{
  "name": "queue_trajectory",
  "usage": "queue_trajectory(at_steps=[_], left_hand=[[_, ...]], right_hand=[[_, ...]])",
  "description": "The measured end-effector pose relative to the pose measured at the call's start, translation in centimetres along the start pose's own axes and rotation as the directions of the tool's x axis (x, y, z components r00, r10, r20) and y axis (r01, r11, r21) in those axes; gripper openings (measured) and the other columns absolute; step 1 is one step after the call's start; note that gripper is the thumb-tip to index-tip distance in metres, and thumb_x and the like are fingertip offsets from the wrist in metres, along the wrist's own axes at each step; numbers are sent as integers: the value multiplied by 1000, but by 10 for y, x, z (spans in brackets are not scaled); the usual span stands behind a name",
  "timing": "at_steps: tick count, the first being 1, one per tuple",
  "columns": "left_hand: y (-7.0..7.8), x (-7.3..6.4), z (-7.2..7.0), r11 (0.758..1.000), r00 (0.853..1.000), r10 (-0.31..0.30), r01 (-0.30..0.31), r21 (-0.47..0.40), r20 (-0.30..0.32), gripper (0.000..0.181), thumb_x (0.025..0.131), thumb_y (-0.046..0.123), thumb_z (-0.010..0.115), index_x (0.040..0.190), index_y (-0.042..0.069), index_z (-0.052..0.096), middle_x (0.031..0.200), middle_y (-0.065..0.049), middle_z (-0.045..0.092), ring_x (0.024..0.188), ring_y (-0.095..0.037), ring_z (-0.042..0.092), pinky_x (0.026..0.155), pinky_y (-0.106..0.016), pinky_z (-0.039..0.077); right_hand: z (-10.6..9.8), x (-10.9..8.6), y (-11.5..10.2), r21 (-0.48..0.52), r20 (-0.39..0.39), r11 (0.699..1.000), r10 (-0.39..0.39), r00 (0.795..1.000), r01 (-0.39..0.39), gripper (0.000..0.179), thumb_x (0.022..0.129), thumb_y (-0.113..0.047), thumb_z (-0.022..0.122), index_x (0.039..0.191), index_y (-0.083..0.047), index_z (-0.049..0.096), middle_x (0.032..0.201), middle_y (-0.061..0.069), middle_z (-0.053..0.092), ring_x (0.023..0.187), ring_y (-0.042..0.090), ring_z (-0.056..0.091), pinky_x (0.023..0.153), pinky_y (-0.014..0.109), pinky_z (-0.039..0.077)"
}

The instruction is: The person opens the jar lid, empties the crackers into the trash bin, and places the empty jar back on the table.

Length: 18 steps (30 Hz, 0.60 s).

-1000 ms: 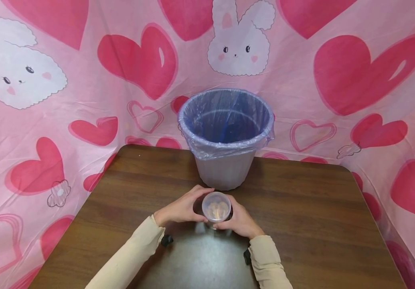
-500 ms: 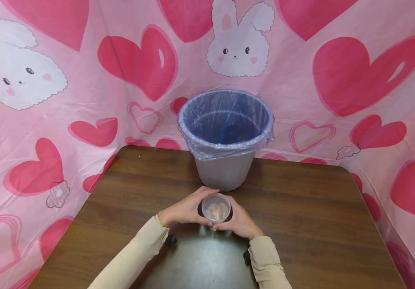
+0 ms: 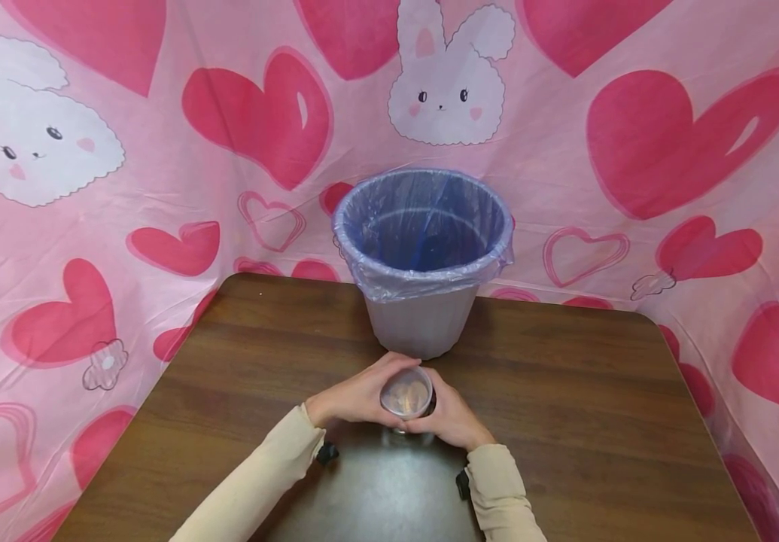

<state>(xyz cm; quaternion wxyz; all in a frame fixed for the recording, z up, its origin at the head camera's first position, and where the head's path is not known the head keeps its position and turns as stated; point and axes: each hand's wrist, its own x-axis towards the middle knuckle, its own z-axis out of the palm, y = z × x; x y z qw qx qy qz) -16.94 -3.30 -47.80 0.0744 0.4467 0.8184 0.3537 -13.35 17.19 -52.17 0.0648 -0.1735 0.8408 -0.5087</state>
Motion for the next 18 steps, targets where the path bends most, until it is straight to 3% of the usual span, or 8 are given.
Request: queue_trajectory(at_steps=[9, 18], left_hand=[[0, 1, 4, 1000, 1000, -5, 5, 4, -3, 97, 59, 42, 81, 138, 14, 31, 128, 2, 36, 115, -10, 38, 95, -23, 37], [-1, 0, 3, 1000, 1000, -19, 19, -5, 3, 97, 59, 43, 80, 139, 21, 29, 128, 4, 35, 114, -8, 38, 94, -23, 38]], right_hand=[[-7, -6, -34, 24, 15, 1000, 5, 1000, -5, 84, 58, -26, 83, 128, -14, 40, 123, 8, 51, 111, 20, 48, 94, 31, 37], [-8, -6, -36, 20, 24, 1000, 19, 1000, -20, 83, 59, -25, 83, 129, -15, 39, 125, 8, 50, 113, 19, 47, 95, 32, 36]])
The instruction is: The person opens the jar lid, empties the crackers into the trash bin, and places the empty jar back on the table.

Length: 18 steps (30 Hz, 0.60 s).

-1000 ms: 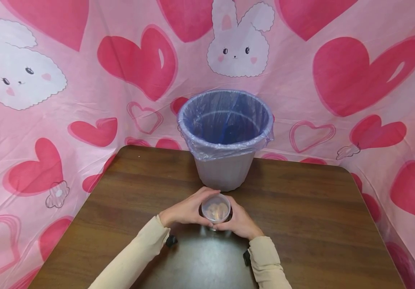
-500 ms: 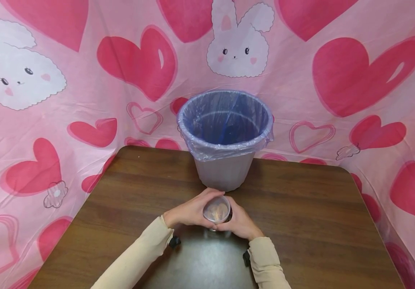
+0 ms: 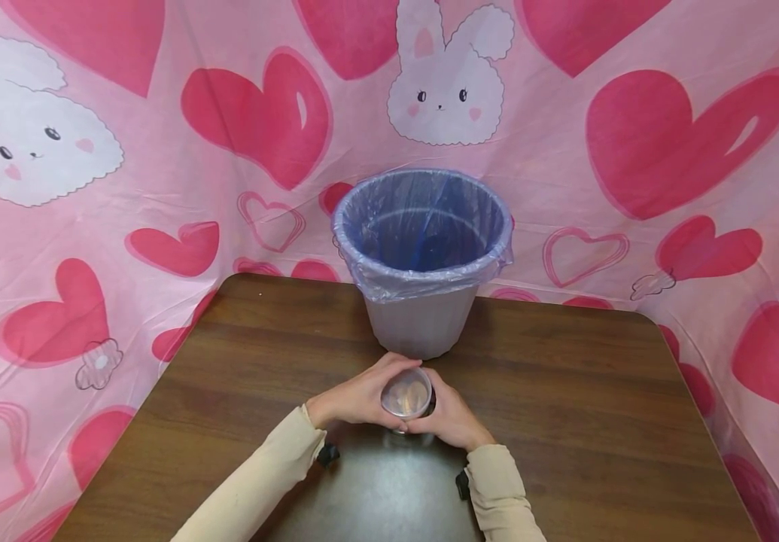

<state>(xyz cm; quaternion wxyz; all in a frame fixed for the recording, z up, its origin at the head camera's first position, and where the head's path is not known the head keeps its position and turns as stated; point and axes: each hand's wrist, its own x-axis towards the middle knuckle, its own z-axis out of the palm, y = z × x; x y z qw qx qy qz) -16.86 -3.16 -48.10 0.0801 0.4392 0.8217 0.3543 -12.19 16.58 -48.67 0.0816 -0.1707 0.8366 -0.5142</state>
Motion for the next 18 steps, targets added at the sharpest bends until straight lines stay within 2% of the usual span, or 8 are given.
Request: queue_trajectory(at_steps=[4, 9, 13, 18], left_hand=[[0, -1, 0, 1000, 1000, 14, -14, 4, -5, 97, 60, 44, 79, 139, 23, 27, 127, 3, 36, 115, -9, 38, 94, -23, 38], [-1, -2, 0, 999, 999, 36, -35, 15, -14, 98, 60, 45, 79, 140, 22, 27, 128, 2, 36, 116, -10, 38, 95, -23, 37], [-2, -4, -2, 1000, 999, 29, -29, 5, -18, 98, 59, 45, 79, 140, 22, 27, 127, 0, 36, 115, -13, 40, 95, -24, 38], [-2, -6, -3, 1000, 1000, 13, -13, 1, -23, 98, 59, 46, 79, 139, 24, 28, 127, 1, 36, 115, -12, 40, 95, -25, 38]], right_hand=[[1, 1, 4, -1, -11, 1000, -14, 1000, 14, 84, 59, -26, 83, 129, -15, 39, 124, 7, 50, 113, 21, 47, 94, 32, 37], [6, 5, 25, -23, -28, 999, -26, 999, 26, 86, 56, -33, 84, 129, -23, 38, 123, -2, 50, 112, 16, 47, 93, 32, 37], [8, 8, 37, -14, -27, 1000, -21, 999, 21, 88, 55, -40, 83, 128, -30, 37, 123, -7, 50, 111, 12, 47, 93, 31, 38], [7, 8, 38, 28, -21, 1000, -4, 1000, 4, 87, 54, -39, 84, 128, -32, 38, 123, -6, 49, 110, 13, 47, 92, 32, 38]])
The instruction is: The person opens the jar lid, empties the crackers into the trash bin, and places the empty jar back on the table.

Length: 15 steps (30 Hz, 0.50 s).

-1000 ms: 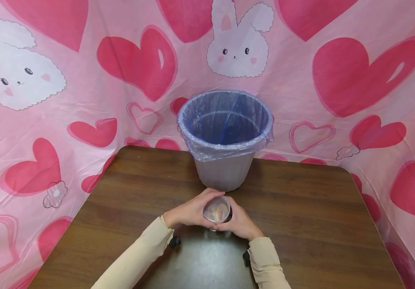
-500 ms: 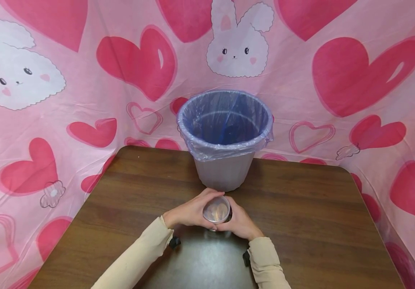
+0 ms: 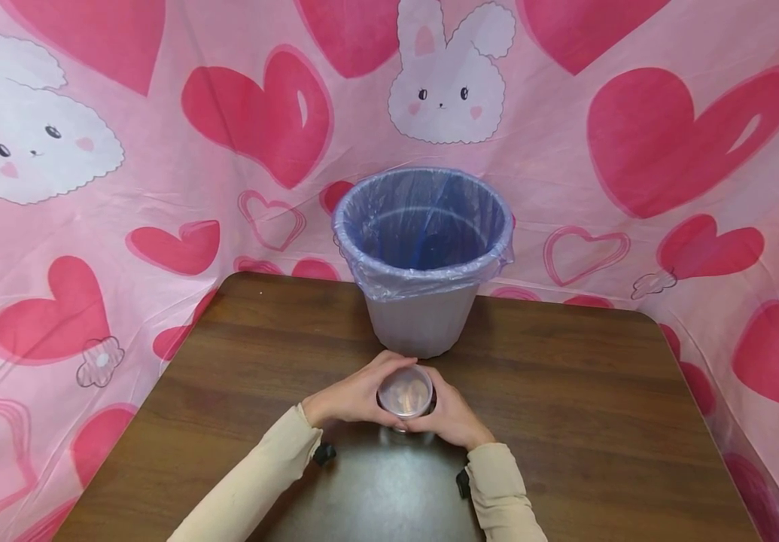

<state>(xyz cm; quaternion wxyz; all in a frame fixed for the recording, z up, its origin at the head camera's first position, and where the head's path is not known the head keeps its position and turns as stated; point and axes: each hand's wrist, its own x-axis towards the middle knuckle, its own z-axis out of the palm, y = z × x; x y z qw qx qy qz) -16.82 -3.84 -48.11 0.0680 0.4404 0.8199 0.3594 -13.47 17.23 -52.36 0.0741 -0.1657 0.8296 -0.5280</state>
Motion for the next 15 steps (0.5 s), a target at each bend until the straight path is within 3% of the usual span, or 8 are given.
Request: queue_trajectory(at_steps=[10, 15], left_hand=[[-5, -5, -3, 1000, 1000, 14, -13, 14, -21, 93, 61, 41, 79, 138, 18, 32, 125, 0, 38, 114, -8, 38, 95, -25, 38], [-6, -8, -5, 1000, 1000, -18, 18, 8, -8, 91, 63, 39, 79, 138, 15, 33, 124, 1, 38, 113, -7, 37, 95, -25, 38]], right_hand=[[-5, -5, -32, 18, 25, 1000, -5, 1000, 4, 88, 57, -27, 84, 131, -15, 38, 125, 7, 49, 110, 22, 48, 90, 33, 38], [-6, -6, -36, 19, 33, 1000, 2, 999, -2, 88, 57, -26, 84, 131, -11, 38, 126, 9, 48, 111, 22, 48, 91, 35, 38]])
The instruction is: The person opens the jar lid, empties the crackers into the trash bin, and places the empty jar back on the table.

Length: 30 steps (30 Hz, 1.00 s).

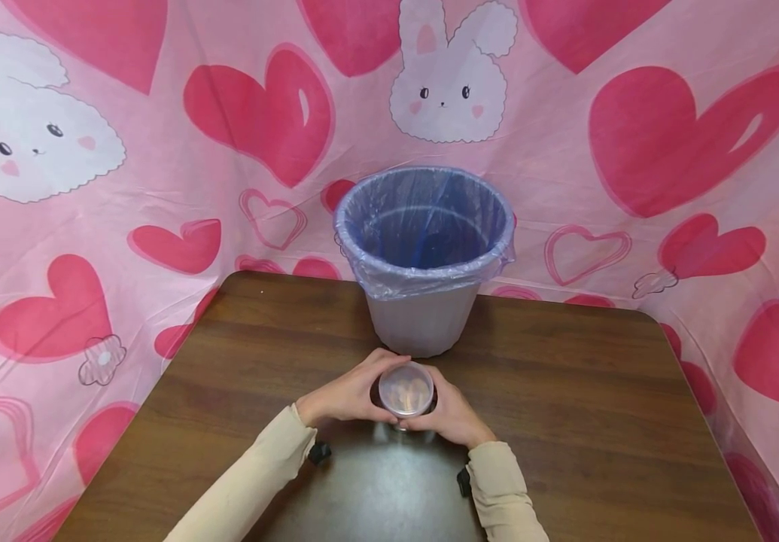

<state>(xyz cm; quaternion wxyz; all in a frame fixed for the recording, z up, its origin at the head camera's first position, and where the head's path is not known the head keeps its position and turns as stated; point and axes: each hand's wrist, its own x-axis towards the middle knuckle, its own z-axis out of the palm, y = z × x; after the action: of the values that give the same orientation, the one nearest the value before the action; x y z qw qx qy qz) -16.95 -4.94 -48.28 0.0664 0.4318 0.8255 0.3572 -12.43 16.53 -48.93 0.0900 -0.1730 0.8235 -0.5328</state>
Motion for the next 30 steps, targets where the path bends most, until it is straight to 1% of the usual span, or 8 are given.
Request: queue_trajectory(at_steps=[6, 9, 20, 22, 24, 27, 30], left_hand=[[-1, -3, -2, 999, 999, -42, 43, -16, 11, 92, 63, 39, 79, 139, 24, 29, 121, -1, 39, 111, -9, 40, 94, -27, 39], [-2, -4, -2, 998, 998, -60, 61, -21, 14, 92, 63, 39, 79, 139, 26, 29, 120, -2, 40, 110, -11, 41, 94, -27, 39], [-2, -4, -4, 996, 997, -82, 82, -19, 14, 91, 63, 38, 79, 138, 24, 31, 118, -3, 41, 109, -16, 44, 93, -27, 39], [-1, -3, -4, 997, 997, -81, 81, -17, 14, 91, 63, 38, 79, 138, 23, 31, 118, -3, 41, 109, -15, 43, 93, -27, 39], [-1, -3, -3, 997, 997, -71, 71, -18, 13, 90, 63, 38, 79, 138, 20, 32, 119, -3, 41, 109, -14, 43, 93, -27, 39], [0, -2, -2, 998, 998, -54, 54, -12, 12, 90, 64, 40, 78, 138, 20, 31, 121, -1, 40, 111, -10, 41, 94, -26, 39], [2, 0, -1, 999, 999, -39, 39, -10, 12, 89, 65, 41, 77, 138, 20, 31, 123, 1, 39, 112, -8, 40, 94, -25, 38]], right_hand=[[0, 0, 2, 2, 1, 1000, 1, 1000, -1, 89, 57, -25, 84, 131, -8, 38, 126, 10, 48, 111, 21, 47, 91, 35, 38], [0, 0, 3, 3, 3, 1000, 7, 1000, -7, 89, 57, -25, 84, 131, -9, 38, 127, 9, 48, 111, 20, 47, 91, 36, 37], [0, 0, 1, 5, 10, 1000, 8, 1000, -8, 89, 57, -25, 84, 131, -9, 38, 126, 10, 48, 110, 20, 48, 91, 35, 38], [-1, 0, 0, 6, 13, 1000, 7, 1000, -7, 89, 58, -25, 84, 131, -8, 38, 126, 11, 48, 110, 20, 48, 91, 34, 38], [-1, 0, -1, 8, 14, 1000, 6, 1000, -6, 88, 58, -24, 84, 131, -8, 38, 126, 11, 48, 110, 20, 48, 91, 34, 38], [0, 0, -1, 11, 10, 1000, 6, 1000, -7, 88, 58, -24, 84, 131, -9, 38, 125, 11, 49, 109, 21, 48, 90, 32, 38], [1, 0, 4, 22, -4, 1000, 3, 1000, -2, 88, 57, -25, 85, 130, -12, 39, 124, 9, 49, 109, 22, 48, 90, 32, 38]])
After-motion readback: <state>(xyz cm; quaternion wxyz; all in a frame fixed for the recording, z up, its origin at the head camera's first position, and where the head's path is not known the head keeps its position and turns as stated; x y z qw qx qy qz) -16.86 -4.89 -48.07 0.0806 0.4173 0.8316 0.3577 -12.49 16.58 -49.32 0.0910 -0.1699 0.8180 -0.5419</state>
